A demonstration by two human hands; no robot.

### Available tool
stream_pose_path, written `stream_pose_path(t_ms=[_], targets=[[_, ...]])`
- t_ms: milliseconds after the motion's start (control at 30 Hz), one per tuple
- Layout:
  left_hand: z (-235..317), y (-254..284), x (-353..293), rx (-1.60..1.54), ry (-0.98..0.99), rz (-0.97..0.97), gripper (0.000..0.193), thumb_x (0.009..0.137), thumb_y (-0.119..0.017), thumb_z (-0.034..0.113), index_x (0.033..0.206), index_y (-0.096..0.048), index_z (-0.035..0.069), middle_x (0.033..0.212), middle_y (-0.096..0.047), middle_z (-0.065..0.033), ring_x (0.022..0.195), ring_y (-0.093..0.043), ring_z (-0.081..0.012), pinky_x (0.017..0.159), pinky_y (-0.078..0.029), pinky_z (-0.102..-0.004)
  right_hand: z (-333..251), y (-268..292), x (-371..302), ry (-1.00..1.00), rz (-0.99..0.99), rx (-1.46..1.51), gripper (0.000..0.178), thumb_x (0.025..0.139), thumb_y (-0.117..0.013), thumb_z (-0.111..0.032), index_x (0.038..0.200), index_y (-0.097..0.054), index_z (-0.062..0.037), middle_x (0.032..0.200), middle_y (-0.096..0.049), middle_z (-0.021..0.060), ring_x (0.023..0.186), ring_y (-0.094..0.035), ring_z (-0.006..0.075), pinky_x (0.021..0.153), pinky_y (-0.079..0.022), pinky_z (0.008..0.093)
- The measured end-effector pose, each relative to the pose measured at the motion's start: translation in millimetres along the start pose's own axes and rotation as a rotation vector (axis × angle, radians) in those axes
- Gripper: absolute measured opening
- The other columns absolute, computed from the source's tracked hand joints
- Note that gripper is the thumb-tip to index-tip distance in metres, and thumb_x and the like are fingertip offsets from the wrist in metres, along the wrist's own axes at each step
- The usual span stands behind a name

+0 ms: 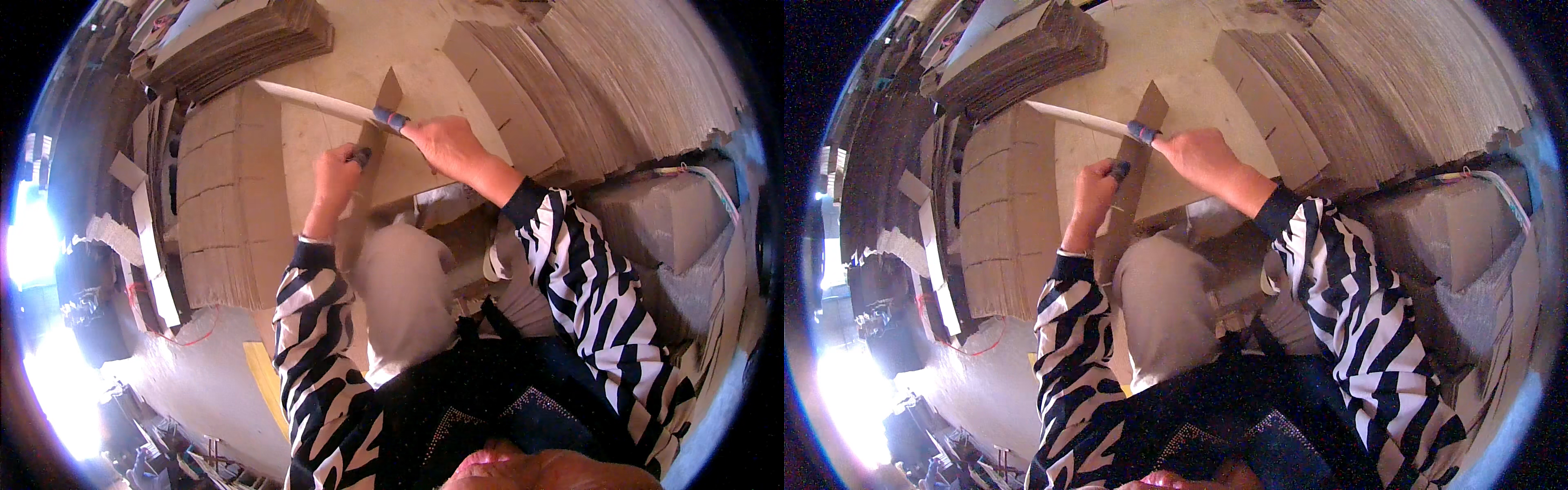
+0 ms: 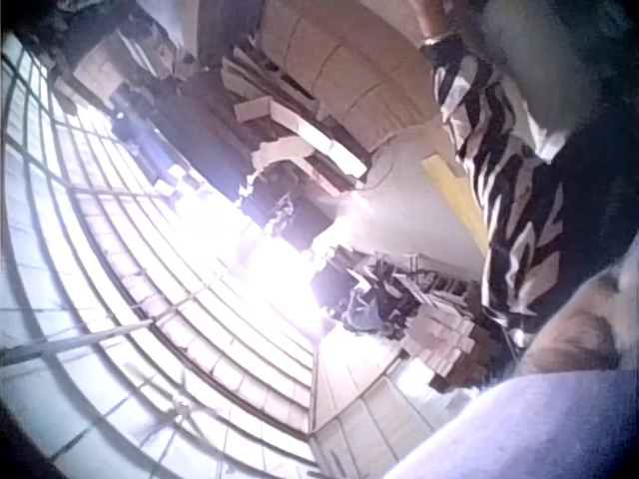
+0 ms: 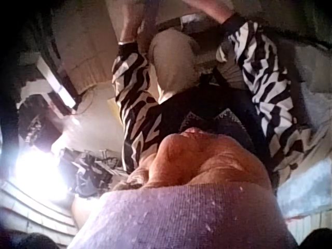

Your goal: The person sits on the floor and uses a knife to cut a stack of flat cardboard sheets into smaller rectangular pieces. They repeatedly slice through the cardboard and separate the cut sections.

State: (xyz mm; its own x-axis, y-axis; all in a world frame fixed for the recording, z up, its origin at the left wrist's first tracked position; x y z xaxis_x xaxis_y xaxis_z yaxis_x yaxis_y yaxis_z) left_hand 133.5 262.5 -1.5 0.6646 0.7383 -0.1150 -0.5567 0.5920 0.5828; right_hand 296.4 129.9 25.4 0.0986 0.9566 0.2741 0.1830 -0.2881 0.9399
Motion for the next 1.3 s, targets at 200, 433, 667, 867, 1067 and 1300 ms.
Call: stream_pose_path(t_ms=[200,433,667,867,1067,1300], targets=[[20.1,-16.8,-6.4,0.064,-0.046,-0.067,0.02,0.082,-0.062,0.015,0.094,-0.072,0.003,0.071,-0.066,-0.0138,0.065,-0.059,-0.0173,0.062,-0.047,-0.0342,10.9,-5.3,-4.3,-0.045,-0.123,0.023,0.026,0.088,-0.054,-0.013,0.114,-0.058,-0.0131,0.072,-0.065,0.0123,0.069,-0.066,0.0344,0.056,-0.051,0.0475],[-22.3,99.0,34.1,0.87,0.038,0.691,0.036,0.08,-0.071,0.032,0.11,-0.068,0.013,0.138,-0.048,-0.0113,0.127,-0.045,-0.0293,0.095,-0.04,-0.0556,18.4,-10.2,-4.3,-0.196,-0.226,0.048,0.044,0.074,-0.057,0.0,0.117,-0.05,-0.0043,0.078,-0.064,0.0174,0.078,-0.063,0.0407,0.063,-0.047,0.053],[-78.3,133.5,23.0,1.214,0.155,0.621,0.029,0.077,-0.071,0.03,0.102,-0.071,0.016,0.136,-0.047,-0.0053,0.131,-0.04,-0.0243,0.096,-0.035,-0.0534,14.4,-14.4,-4.5,-0.078,-0.059,0.094,0.027,0.085,-0.054,-0.006,0.111,-0.056,-0.0085,0.083,-0.066,0.0144,0.077,-0.065,0.0367,0.062,-0.05,0.0491],[-53.4,99.5,31.1,0.767,0.257,0.346,0.023,0.08,-0.065,0.021,0.099,-0.074,0.013,0.102,-0.068,-0.0055,0.102,-0.061,-0.0272,0.089,-0.044,-0.0428,2.5,-1.8,-7.1,0.096,0.172,0.106,0.023,0.086,-0.053,-0.008,0.108,-0.059,-0.0126,0.086,-0.063,0.0101,0.077,-0.064,0.0326,0.058,-0.05,0.0456],[-95.5,58.9,34.0,-0.263,0.307,0.202,0.029,0.087,-0.055,0.014,0.108,-0.072,0.004,0.086,-0.069,-0.0075,0.076,-0.062,-0.0186,0.069,-0.048,-0.0322,-3.8,-13.1,1.9,0.157,0.225,0.093,0.051,0.073,-0.059,0.002,0.121,-0.058,-0.0151,0.085,-0.061,0.0111,0.073,-0.062,0.0327,0.058,-0.05,0.0448],[-51.4,57.3,31.3,-0.373,0.306,0.111,0.031,0.088,-0.053,0.009,0.113,-0.068,-0.002,0.09,-0.07,-0.0071,0.078,-0.063,-0.014,0.068,-0.048,-0.0297,8.5,-8.1,-6.0,0.028,-0.005,0.036,0.054,0.076,-0.058,-0.001,0.127,-0.055,-0.0183,0.082,-0.062,0.0117,0.076,-0.064,0.0329,0.06,-0.051,0.0469]])
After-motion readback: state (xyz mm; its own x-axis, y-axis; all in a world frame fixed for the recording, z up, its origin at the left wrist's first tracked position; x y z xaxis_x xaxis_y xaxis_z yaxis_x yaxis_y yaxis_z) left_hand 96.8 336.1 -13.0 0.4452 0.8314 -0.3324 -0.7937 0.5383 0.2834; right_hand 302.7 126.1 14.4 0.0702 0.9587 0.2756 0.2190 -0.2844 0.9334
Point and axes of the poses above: each hand's wrist, its own x-axis towards the middle knuckle, its own y-axis out of the back of the hand, z = x × y, the point moved 3 cm from there along x, towards the middle knuckle
